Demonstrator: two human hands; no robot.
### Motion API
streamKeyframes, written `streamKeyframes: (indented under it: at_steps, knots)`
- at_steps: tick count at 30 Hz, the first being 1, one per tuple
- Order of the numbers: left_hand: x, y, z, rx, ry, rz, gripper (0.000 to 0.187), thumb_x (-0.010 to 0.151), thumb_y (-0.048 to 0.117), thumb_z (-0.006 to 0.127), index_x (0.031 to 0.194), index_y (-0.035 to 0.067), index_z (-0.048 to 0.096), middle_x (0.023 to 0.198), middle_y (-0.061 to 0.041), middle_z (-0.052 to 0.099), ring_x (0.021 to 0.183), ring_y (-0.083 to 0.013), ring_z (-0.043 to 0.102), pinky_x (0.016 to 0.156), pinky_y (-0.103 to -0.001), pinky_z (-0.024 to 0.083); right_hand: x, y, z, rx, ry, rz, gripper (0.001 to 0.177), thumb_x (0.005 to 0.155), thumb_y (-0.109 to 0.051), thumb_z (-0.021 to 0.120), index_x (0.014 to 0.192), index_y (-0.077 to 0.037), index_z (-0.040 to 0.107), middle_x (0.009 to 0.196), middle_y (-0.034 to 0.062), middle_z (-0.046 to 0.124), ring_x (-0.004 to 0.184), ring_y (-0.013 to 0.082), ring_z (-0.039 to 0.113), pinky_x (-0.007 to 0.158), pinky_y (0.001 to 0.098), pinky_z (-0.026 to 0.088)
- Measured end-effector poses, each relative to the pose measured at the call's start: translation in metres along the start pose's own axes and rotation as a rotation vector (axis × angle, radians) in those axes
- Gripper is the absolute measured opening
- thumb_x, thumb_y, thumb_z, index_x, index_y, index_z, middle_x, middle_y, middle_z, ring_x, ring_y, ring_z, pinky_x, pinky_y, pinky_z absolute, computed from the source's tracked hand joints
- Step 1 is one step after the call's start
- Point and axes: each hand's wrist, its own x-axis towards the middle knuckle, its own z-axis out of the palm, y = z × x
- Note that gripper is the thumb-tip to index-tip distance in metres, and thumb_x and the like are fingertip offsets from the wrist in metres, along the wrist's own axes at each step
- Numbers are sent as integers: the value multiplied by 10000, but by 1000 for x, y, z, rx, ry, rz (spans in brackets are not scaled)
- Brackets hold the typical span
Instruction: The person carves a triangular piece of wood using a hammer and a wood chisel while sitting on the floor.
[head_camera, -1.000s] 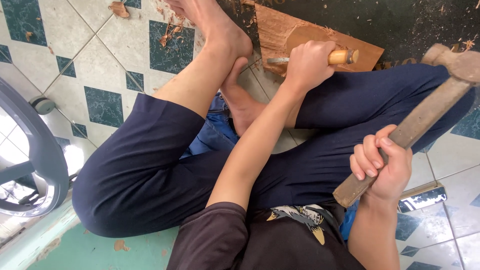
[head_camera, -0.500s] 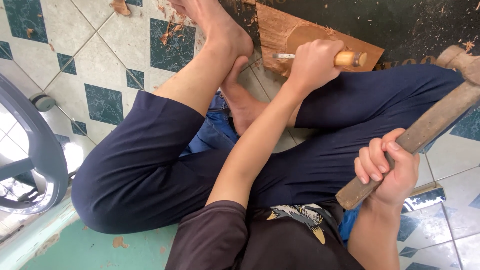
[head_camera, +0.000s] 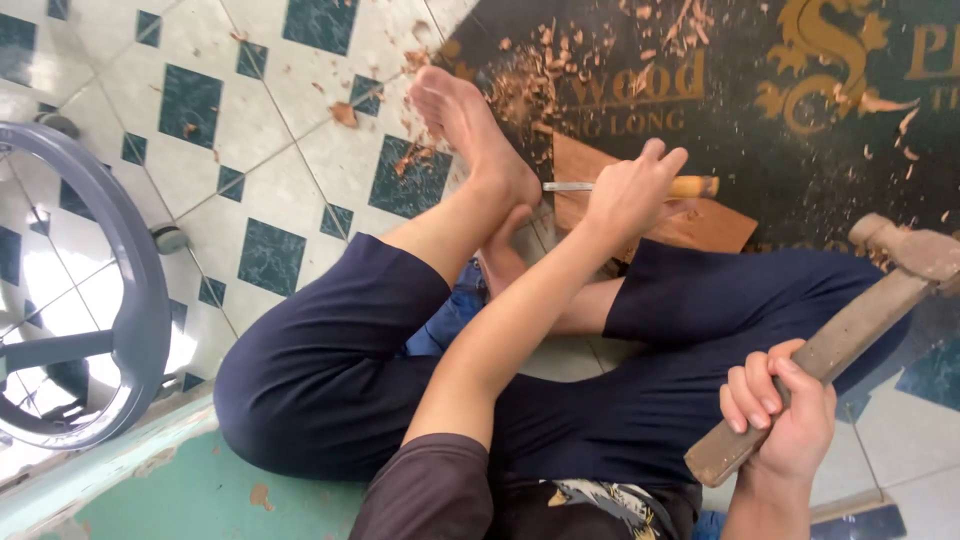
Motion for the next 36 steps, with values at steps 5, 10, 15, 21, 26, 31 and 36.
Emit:
streamKeyframes:
  at_steps: [5,10,15,21,26,31,36]
  knots:
    - [-12,-57,42,398,-46,150,452,819,96,693,1256,88,577,1553,-336,367,546,-286,704,505,-424,606,-2,5,5,-23,29,-11,144,994,-120,436,965,-127,576,594,-63,377,461,11,338,392,167,299]
    - [-18,-66,46,560,-413,372,1330,535,479,957,1567,7,265,1621,-274,262,1312,-320,554,1074,-357,461,-16,11,21,-81,9,-3,134,991,-115,429,935,-128,550,589,-69,355,445,3,320,370,162,284]
    - [9,-73,85,607,-396,473,512,936,110,554,1439,27,501,1563,-176,417,1142,-293,645,741,-352,588,-26,12,32,-97,-25,-8,124,992,-107,423,940,-116,535,590,-69,358,444,3,329,368,158,291]
    - [26,-78,64,682,-440,773,622,814,197,686,1387,5,542,1433,-246,534,958,-308,637,614,-302,572,-22,12,40,-71,-82,11,121,994,-86,409,929,-103,510,589,-56,363,444,15,332,359,166,291]
    - [52,-74,133,649,-387,875,371,975,155,554,1345,142,563,1392,-204,528,845,-310,715,794,-393,560,-23,8,31,-54,-34,48,96,981,-87,431,911,-97,496,567,-51,366,434,22,327,357,176,287]
    - [64,-53,107,687,-540,893,674,996,139,538,1578,333,258,1530,-168,393,1108,-289,649,849,-385,567,-23,0,22,-53,12,-11,123,979,-74,407,921,-114,507,561,-56,371,430,21,332,358,170,284]
    - [90,-30,50,757,-498,817,785,680,275,758,1392,279,428,1272,-132,583,722,-256,722,655,-481,549,-14,-3,12,-45,45,-2,119,983,-86,411,911,-121,499,568,-67,364,435,15,330,354,161,283]
